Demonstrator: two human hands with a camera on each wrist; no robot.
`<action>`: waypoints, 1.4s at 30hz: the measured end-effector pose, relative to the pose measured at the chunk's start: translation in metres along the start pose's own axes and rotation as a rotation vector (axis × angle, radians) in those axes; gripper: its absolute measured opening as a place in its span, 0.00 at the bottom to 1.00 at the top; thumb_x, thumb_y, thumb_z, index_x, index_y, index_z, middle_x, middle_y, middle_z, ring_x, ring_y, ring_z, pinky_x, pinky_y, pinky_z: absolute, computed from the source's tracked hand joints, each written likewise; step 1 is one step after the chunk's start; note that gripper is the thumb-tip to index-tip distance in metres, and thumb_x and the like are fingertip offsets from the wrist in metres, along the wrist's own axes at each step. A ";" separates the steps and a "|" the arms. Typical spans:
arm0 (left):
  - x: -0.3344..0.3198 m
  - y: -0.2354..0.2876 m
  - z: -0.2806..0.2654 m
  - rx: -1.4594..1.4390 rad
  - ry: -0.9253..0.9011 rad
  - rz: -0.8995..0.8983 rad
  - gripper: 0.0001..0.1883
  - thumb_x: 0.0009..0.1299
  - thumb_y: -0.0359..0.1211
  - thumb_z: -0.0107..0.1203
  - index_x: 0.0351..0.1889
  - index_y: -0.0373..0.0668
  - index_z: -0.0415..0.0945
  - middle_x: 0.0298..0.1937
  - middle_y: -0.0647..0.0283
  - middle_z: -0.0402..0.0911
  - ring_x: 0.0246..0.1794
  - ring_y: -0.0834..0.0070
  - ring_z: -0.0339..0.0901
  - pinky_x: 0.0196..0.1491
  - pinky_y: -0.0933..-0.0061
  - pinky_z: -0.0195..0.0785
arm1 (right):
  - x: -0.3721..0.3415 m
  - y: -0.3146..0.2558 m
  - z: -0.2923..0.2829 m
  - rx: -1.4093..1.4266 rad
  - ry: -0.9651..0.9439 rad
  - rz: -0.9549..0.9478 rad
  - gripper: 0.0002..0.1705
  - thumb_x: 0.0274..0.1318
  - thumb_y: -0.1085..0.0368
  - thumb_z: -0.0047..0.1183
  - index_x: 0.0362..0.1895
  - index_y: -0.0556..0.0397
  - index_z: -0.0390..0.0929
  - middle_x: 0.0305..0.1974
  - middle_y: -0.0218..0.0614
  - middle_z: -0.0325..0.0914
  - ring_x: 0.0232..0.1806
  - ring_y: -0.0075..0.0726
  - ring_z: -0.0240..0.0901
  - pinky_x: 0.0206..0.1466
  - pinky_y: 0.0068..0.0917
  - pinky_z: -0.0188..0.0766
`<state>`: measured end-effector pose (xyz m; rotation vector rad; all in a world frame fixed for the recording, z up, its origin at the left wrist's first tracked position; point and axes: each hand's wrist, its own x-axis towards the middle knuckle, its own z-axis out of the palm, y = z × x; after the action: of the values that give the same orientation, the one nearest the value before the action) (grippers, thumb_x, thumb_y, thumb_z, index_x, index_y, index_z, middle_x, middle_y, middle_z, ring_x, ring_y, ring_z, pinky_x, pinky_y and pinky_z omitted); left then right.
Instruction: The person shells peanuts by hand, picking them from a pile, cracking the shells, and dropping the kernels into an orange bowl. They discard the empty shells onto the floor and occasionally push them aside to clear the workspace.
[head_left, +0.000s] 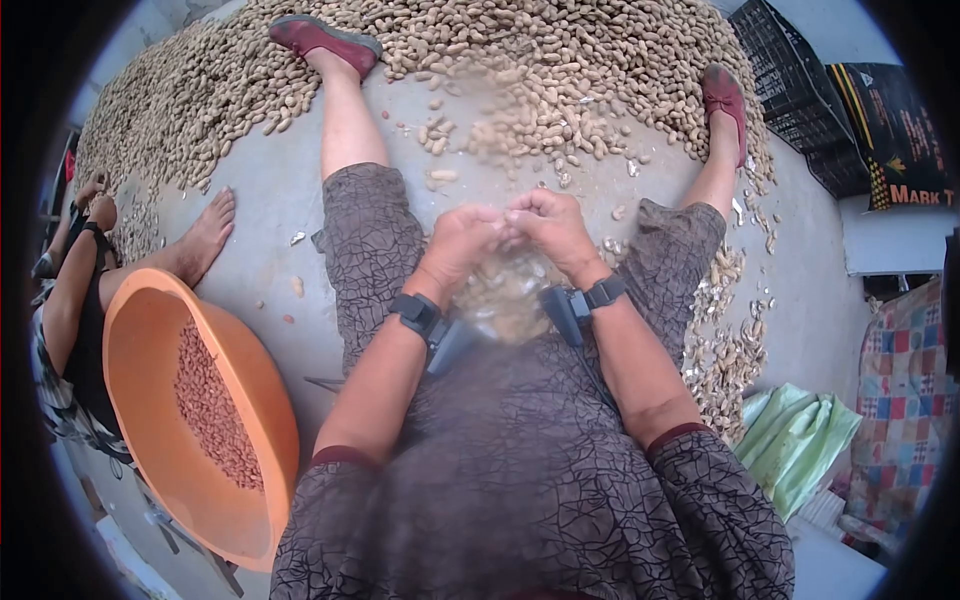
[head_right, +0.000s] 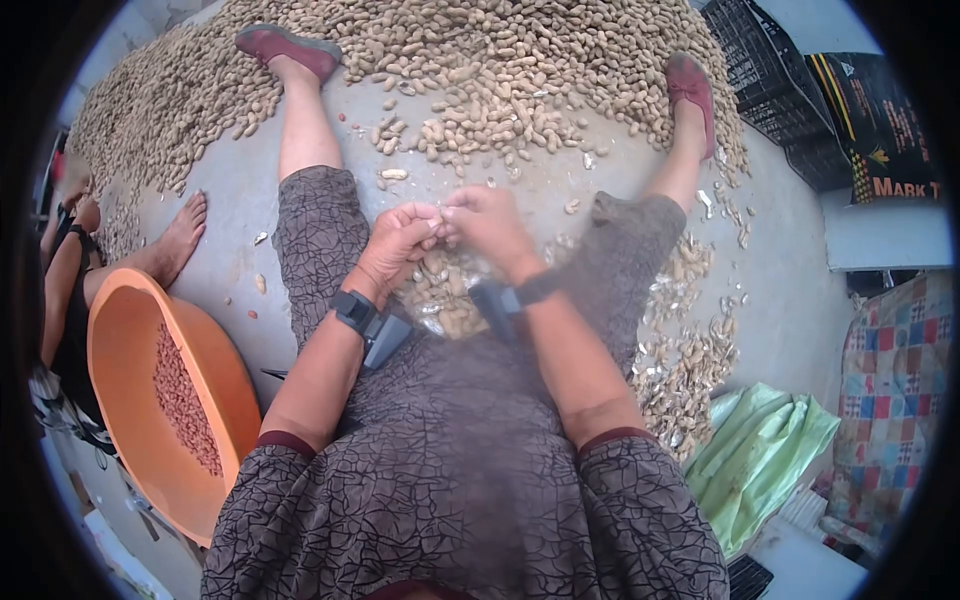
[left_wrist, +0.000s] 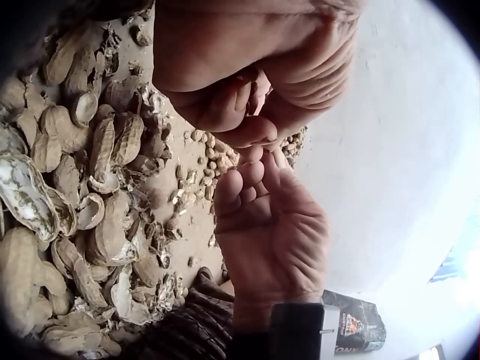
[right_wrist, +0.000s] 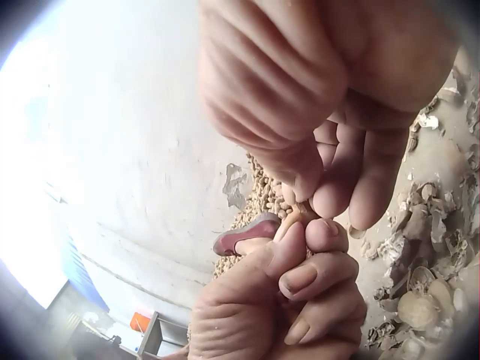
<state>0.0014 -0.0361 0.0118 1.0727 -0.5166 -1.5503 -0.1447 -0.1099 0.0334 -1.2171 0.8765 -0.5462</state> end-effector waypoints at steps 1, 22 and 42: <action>0.000 0.000 0.001 0.001 0.010 0.001 0.07 0.65 0.25 0.52 0.41 0.35 0.72 0.30 0.63 0.78 0.22 0.88 0.69 0.19 0.92 0.56 | 0.000 0.001 0.000 0.003 0.002 -0.001 0.08 0.55 0.72 0.51 0.38 0.65 0.74 0.31 0.40 0.78 0.30 0.30 0.79 0.32 0.20 0.78; 0.004 -0.009 -0.002 0.272 0.081 0.069 0.08 0.65 0.29 0.53 0.41 0.37 0.75 0.30 0.68 0.78 0.23 0.90 0.67 0.25 0.89 0.59 | -0.001 0.005 0.006 0.001 0.074 -0.026 0.07 0.48 0.75 0.52 0.34 0.65 0.76 0.29 0.36 0.78 0.28 0.26 0.78 0.31 0.19 0.74; 0.016 -0.031 -0.008 0.528 0.119 0.192 0.07 0.68 0.30 0.48 0.37 0.35 0.73 0.29 0.66 0.78 0.28 0.84 0.72 0.33 0.81 0.67 | 0.010 0.029 0.009 -0.147 0.226 -0.089 0.05 0.41 0.70 0.52 0.20 0.60 0.74 0.19 0.37 0.75 0.21 0.27 0.71 0.25 0.25 0.68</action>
<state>-0.0081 -0.0412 -0.0224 1.4551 -0.9504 -1.1984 -0.1341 -0.1046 0.0038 -1.3499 1.0716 -0.7113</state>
